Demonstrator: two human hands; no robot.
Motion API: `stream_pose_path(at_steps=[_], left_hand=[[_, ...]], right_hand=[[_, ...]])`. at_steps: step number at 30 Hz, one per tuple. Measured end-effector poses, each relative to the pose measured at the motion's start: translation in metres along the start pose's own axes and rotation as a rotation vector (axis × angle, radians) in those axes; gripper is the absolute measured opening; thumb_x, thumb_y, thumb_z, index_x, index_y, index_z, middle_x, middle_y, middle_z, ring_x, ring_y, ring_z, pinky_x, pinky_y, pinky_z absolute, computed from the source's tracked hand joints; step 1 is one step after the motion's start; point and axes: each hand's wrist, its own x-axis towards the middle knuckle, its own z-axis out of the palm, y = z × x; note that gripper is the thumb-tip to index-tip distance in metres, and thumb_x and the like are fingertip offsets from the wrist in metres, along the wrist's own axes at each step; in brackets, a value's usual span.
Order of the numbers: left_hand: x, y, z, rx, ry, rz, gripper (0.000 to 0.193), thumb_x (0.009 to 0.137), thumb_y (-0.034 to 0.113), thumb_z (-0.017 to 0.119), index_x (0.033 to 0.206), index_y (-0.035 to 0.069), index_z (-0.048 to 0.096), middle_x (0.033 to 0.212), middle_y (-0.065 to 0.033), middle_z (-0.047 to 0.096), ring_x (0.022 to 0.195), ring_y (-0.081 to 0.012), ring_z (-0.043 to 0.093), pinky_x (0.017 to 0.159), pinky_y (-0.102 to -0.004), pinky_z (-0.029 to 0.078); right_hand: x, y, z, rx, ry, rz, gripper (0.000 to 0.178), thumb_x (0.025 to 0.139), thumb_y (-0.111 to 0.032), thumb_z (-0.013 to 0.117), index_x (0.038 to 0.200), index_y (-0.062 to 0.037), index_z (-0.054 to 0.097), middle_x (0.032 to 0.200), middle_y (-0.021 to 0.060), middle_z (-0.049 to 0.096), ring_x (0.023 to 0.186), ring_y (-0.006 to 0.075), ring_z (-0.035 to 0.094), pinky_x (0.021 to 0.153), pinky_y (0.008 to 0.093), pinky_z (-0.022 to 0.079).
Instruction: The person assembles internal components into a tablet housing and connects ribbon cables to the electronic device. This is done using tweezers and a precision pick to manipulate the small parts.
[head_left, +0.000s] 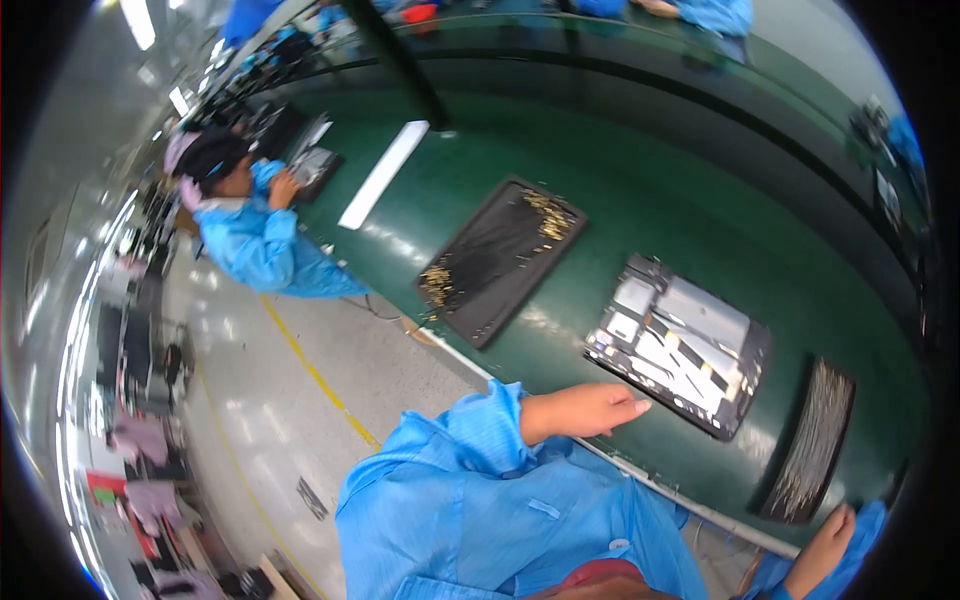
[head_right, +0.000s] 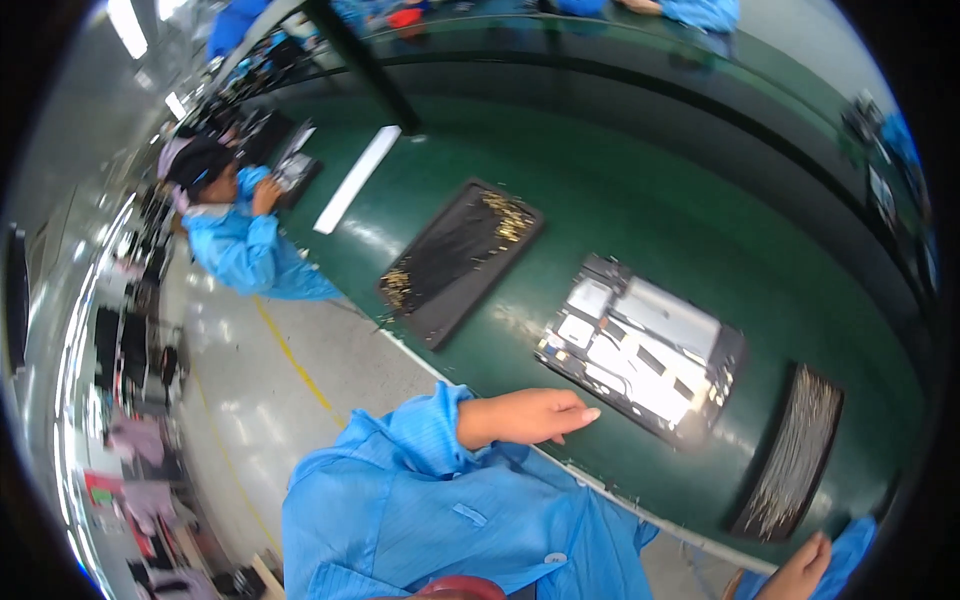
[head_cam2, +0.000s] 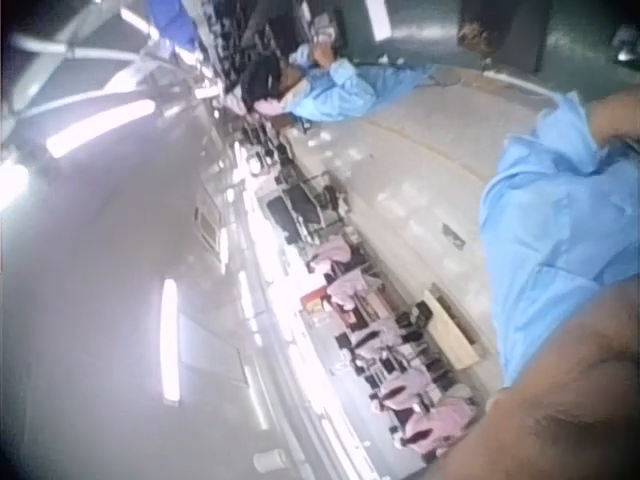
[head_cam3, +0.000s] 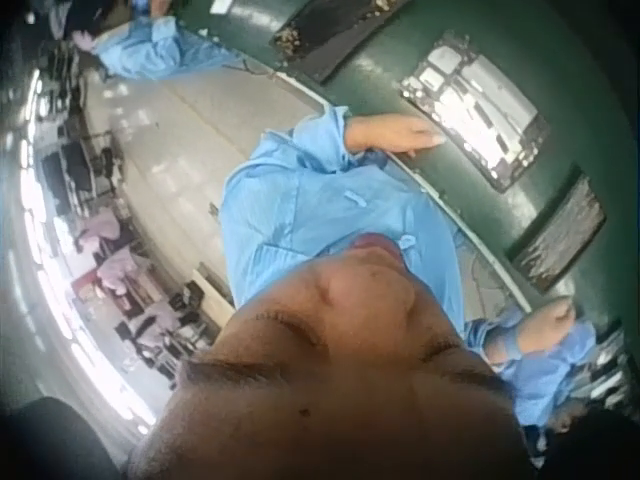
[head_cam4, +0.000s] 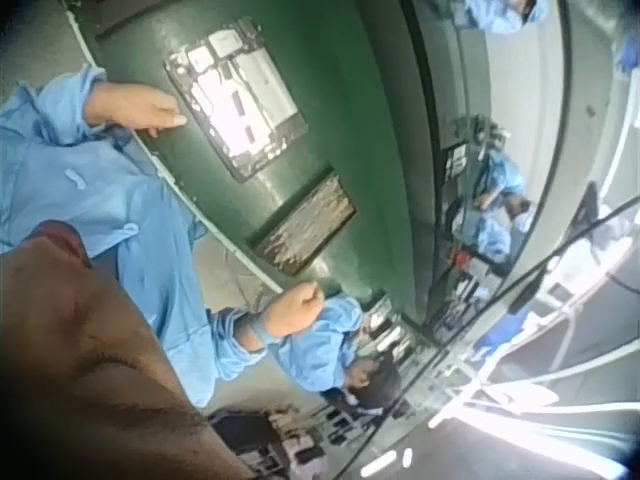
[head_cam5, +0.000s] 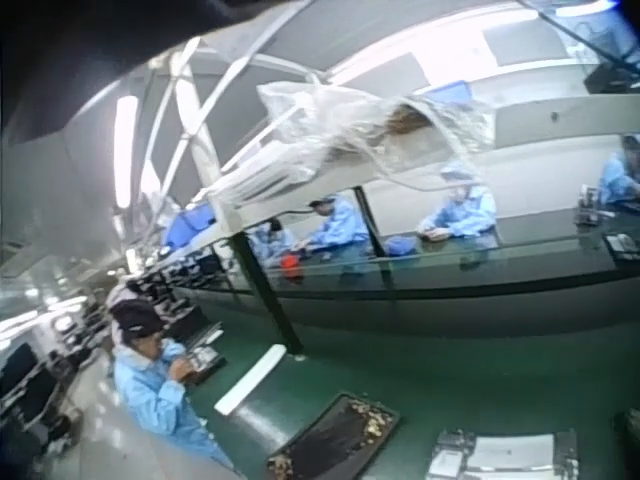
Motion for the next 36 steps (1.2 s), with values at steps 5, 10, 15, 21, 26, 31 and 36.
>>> stream_pose_path(at_steps=[5,10,15,21,26,31,36], left_hand=[[-0.008,0.026,0.031,0.562,0.115,0.781,0.033,0.082,0.023,0.047,0.104,-0.001,0.047,0.084,-0.014,0.053,0.078,-0.0269,0.053,0.069,-0.0332,0.043],[0.011,0.019,0.048,0.7,0.138,0.951,0.024,0.074,0.006,0.056,0.098,0.001,0.052,0.094,-0.0155,0.052,0.084,-0.0307,0.051,0.072,-0.0358,0.042],[0.012,0.008,0.051,0.724,0.177,0.977,0.022,0.071,0.004,0.058,0.093,0.001,0.054,0.089,-0.0132,0.051,0.084,-0.0303,0.05,0.074,-0.0375,0.042],[0.04,0.015,0.06,0.984,0.565,1.043,0.018,0.069,0.004,0.059,0.086,0.005,0.055,0.088,-0.0112,0.05,0.092,-0.033,0.045,0.084,-0.0405,0.036],[0.06,0.012,0.059,1.102,0.616,0.912,0.014,0.07,0.007,0.058,0.084,0.005,0.055,0.088,-0.009,0.052,0.093,-0.0328,0.045,0.082,-0.0413,0.035],[0.062,0.012,0.058,1.123,0.654,0.913,0.012,0.07,0.008,0.057,0.081,0.004,0.055,0.084,-0.0084,0.053,0.093,-0.0302,0.045,0.081,-0.0393,0.035],[0.063,0.012,0.059,1.148,0.656,0.882,0.013,0.07,0.009,0.056,0.082,0.003,0.055,0.086,-0.0087,0.054,0.094,-0.0304,0.046,0.082,-0.039,0.035]], right_hand=[[-0.033,-0.045,0.027,0.924,-0.36,0.167,0.012,0.081,-0.013,0.049,0.084,-0.0013,0.053,0.076,0.0021,0.055,0.067,0.008,0.047,0.059,0.0189,0.038],[-0.061,-0.086,0.108,0.987,-1.365,-0.041,0.011,0.079,-0.014,0.052,0.082,-0.0049,0.056,0.074,0.0009,0.056,0.064,0.006,0.048,0.055,0.0208,0.04],[-0.064,-0.08,0.122,1.052,-1.543,0.23,0.015,0.08,-0.018,0.049,0.083,-0.0033,0.052,0.074,0.0048,0.056,0.061,0.008,0.048,0.052,0.0203,0.041],[-0.054,-0.088,0.135,1.457,-0.95,0.577,0.023,0.081,-0.021,0.05,0.096,-0.0035,0.048,0.073,0.0039,0.053,0.056,0.0092,0.047,0.047,0.0194,0.039],[-0.049,-0.101,0.149,1.478,-0.605,0.448,0.037,0.084,-0.024,0.046,0.11,0.0012,0.039,0.077,0.0052,0.054,0.062,0.0084,0.046,0.053,0.0207,0.04],[-0.056,-0.099,0.168,1.337,-0.296,-0.044,0.033,0.088,-0.023,0.036,0.11,0.0013,0.038,0.084,0.0086,0.056,0.07,0.0106,0.048,0.065,0.0238,0.042],[-0.058,-0.098,0.182,1.315,-0.133,-0.243,0.028,0.088,-0.021,0.037,0.108,-0.0008,0.038,0.086,0.0103,0.057,0.073,0.0134,0.051,0.068,0.0263,0.043]])
